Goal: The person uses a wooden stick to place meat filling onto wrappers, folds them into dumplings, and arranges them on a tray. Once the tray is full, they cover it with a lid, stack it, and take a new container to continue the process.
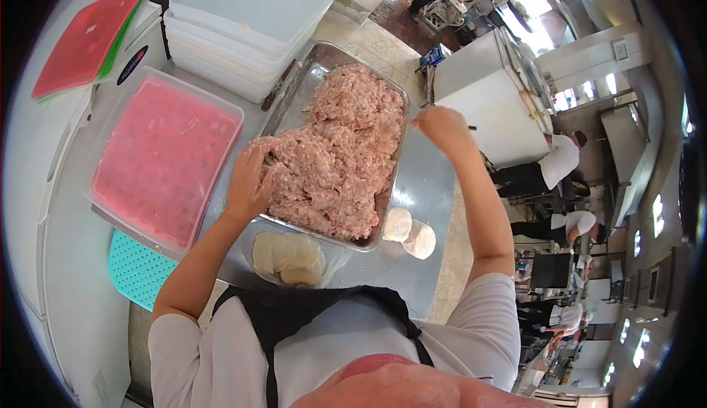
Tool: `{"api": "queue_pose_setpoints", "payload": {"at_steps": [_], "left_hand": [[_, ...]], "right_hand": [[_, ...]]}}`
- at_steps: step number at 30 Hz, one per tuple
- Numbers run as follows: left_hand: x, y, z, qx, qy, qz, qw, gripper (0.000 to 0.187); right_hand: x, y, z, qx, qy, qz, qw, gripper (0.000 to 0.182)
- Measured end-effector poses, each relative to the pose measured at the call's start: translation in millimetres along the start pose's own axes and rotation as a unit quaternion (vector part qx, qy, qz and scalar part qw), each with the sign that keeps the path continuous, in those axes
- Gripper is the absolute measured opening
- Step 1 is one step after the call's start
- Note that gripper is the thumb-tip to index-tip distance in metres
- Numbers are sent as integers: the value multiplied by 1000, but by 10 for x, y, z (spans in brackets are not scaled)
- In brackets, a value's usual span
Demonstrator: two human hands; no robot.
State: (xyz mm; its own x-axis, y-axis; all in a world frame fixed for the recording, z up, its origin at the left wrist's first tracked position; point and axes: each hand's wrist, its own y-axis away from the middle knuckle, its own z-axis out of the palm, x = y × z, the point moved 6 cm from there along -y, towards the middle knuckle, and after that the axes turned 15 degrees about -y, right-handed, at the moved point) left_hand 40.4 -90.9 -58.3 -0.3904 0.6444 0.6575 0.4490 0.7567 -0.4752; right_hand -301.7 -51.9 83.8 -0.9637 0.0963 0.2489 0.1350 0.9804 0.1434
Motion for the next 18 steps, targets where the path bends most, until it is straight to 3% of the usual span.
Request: {"api": "queue_pose_setpoints", "payload": {"at_steps": [2,7,8,12,18], "left_hand": [[-8,22,8,-3,-10,4,1000,43],[19,-16,-25,-7,7,-16,1000,42],[6,-23,-30,-9,0,-22,1000,42],[-6,-31,-20,-32,15,-29,999,43],[-12,-22,-28,-29,35,-34,998,44]], "right_hand": [[377,-266,235,0,-8,21,1000,22],[887,-794,665,144,-107,44,983,21],[945,-896,748,122,-101,74,985,23],[670,-1342,1053,63,10,34,997,23],[266,-1383,1002,41,-56,27,997,27]]}}
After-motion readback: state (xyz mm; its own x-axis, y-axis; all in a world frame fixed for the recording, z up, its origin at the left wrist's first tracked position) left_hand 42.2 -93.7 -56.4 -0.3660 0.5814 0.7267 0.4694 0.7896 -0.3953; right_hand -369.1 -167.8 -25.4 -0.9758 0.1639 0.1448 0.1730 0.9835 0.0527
